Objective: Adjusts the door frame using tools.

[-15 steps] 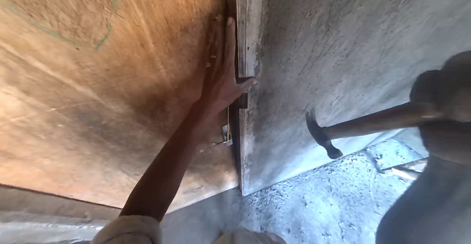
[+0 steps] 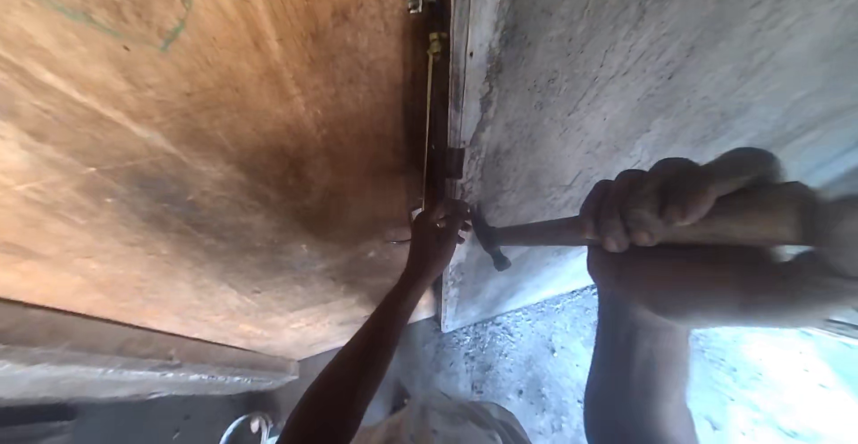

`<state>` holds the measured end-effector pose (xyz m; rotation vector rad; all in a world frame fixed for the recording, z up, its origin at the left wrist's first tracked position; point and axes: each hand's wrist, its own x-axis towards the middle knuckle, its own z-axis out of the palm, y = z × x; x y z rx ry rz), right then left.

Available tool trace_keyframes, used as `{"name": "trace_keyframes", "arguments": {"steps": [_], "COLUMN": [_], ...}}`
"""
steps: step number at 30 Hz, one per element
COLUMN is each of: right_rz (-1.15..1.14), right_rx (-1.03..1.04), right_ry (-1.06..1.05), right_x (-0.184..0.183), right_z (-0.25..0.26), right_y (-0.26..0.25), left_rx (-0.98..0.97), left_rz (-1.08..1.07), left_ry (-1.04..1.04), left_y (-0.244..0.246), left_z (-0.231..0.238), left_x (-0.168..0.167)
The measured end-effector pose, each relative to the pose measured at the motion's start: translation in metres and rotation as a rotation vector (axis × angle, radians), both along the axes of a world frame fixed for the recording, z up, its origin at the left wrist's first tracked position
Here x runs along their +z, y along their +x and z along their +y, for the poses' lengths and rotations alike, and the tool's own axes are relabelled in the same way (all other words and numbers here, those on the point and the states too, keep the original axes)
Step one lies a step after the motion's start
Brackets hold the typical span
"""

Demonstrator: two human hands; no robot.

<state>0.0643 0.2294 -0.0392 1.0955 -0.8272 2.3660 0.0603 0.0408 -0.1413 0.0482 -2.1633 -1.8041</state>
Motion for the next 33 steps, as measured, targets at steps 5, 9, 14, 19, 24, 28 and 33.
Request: {"name": "trace_keyframes", "arguments": {"steps": [5, 9, 14, 19, 24, 28, 33], "right_rz": [-0.029, 0.021, 0.004, -0.055, -0.054, -0.032, 0.076], "right_rx": [-0.058, -0.094, -0.13, -0.198, -0.178, -0.174, -0.272], "right_ry": [0.03, 0.027, 0.074, 0.105, 0.016, -0.066, -0.139], "right_x": [-0.02, -0.02, -0.012, -0.018, -0.023, -0.016, -0.024], "right_z": [-0.017, -0.03, -0.04, -0.032, -0.037, -0.05, -0.05], "right_y": [0.0, -0.002, -0.003, -0.002, -0.005, -0.003, 0.007], "left_rx": [-0.064, -0.041, 0.095, 0.222, 0.054, -0.047, -0.23], "left_rz": [-0.038, -0.046, 0.171, 0.541, 0.459, 0.145, -0.3], "left_ry": [0.161, 0.184, -0.269, -1.065, -0.647, -0.298, 0.122], "left_y": [-0.01, -0.007, -0.007, -0.026, -0.016, -0.013, -0.016], "left_z": [-0.005, -0.003, -0.004, -0.031, -0.043, -0.031, -0.021], "left_x": [-0.013, -0.015, -0.024, -0.033, -0.048, -0.039, -0.017]}}
